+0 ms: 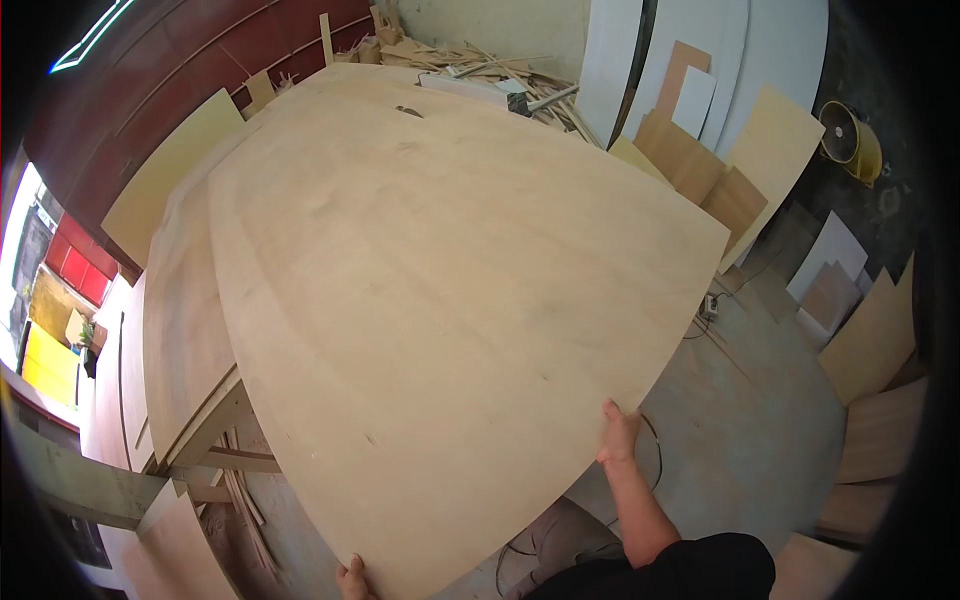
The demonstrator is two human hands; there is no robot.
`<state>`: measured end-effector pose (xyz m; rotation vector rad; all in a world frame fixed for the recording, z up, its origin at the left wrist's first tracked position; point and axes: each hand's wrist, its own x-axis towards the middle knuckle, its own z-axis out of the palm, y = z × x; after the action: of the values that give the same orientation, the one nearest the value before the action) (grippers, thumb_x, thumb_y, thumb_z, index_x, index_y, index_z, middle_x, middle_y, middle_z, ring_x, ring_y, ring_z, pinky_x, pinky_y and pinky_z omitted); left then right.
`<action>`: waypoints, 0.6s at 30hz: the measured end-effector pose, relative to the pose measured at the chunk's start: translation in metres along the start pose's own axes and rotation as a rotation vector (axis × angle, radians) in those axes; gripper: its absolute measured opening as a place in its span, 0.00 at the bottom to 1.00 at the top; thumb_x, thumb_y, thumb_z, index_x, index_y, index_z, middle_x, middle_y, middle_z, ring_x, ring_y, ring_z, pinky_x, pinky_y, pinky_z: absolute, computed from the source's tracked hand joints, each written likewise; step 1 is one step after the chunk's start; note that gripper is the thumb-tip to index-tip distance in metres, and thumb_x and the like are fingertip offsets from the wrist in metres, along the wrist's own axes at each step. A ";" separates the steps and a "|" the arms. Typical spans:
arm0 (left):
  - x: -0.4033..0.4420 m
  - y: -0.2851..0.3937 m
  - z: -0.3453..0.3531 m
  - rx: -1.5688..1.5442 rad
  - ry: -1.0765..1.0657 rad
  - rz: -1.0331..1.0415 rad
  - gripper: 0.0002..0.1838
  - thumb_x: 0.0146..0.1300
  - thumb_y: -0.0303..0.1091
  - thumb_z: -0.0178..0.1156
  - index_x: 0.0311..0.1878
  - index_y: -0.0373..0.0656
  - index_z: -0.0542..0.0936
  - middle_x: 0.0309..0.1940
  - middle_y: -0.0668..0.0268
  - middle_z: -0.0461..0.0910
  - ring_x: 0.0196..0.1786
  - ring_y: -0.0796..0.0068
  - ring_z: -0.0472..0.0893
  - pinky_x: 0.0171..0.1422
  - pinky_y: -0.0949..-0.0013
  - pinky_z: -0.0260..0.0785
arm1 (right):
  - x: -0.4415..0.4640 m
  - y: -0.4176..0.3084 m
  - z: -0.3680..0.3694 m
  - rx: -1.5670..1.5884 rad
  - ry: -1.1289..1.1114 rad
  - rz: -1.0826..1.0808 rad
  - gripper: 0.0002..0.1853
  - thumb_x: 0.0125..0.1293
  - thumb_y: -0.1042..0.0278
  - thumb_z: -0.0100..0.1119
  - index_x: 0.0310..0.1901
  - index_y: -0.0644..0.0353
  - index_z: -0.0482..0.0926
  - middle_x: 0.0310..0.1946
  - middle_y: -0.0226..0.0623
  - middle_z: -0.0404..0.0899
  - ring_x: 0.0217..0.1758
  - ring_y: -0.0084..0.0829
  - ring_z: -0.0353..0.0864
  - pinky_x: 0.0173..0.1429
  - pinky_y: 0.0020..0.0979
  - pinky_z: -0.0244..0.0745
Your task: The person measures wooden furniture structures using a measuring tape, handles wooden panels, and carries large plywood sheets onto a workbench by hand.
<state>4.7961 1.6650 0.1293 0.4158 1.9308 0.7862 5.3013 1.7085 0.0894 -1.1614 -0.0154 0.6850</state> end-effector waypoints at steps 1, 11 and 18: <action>0.025 0.005 -0.005 0.021 -0.021 -0.001 0.27 0.63 0.40 0.62 0.58 0.32 0.67 0.51 0.49 0.76 0.51 0.55 0.77 0.54 0.55 0.74 | 0.003 0.008 0.018 0.004 0.007 -0.005 0.26 0.60 0.81 0.51 0.61 0.69 0.61 0.57 0.44 0.69 0.58 0.37 0.72 0.62 0.35 0.65; 0.199 0.142 0.029 -0.030 0.036 0.075 0.27 0.66 0.38 0.54 0.62 0.31 0.60 0.57 0.41 0.68 0.56 0.49 0.74 0.60 0.50 0.67 | 0.078 0.107 0.196 -0.034 -0.030 -0.039 0.28 0.61 0.79 0.54 0.62 0.67 0.56 0.58 0.43 0.65 0.60 0.35 0.68 0.65 0.33 0.62; 0.246 0.253 0.067 -0.043 -0.059 0.161 0.32 0.66 0.42 0.55 0.65 0.32 0.56 0.63 0.43 0.63 0.63 0.44 0.67 0.64 0.46 0.62 | 0.124 0.147 0.288 -0.210 -0.179 0.008 0.28 0.66 0.73 0.53 0.62 0.67 0.50 0.60 0.49 0.60 0.63 0.35 0.63 0.67 0.33 0.57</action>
<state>4.7286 2.0181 0.1173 0.5667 1.8386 0.9079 5.2269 2.0434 0.0458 -1.2977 -0.2386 0.8064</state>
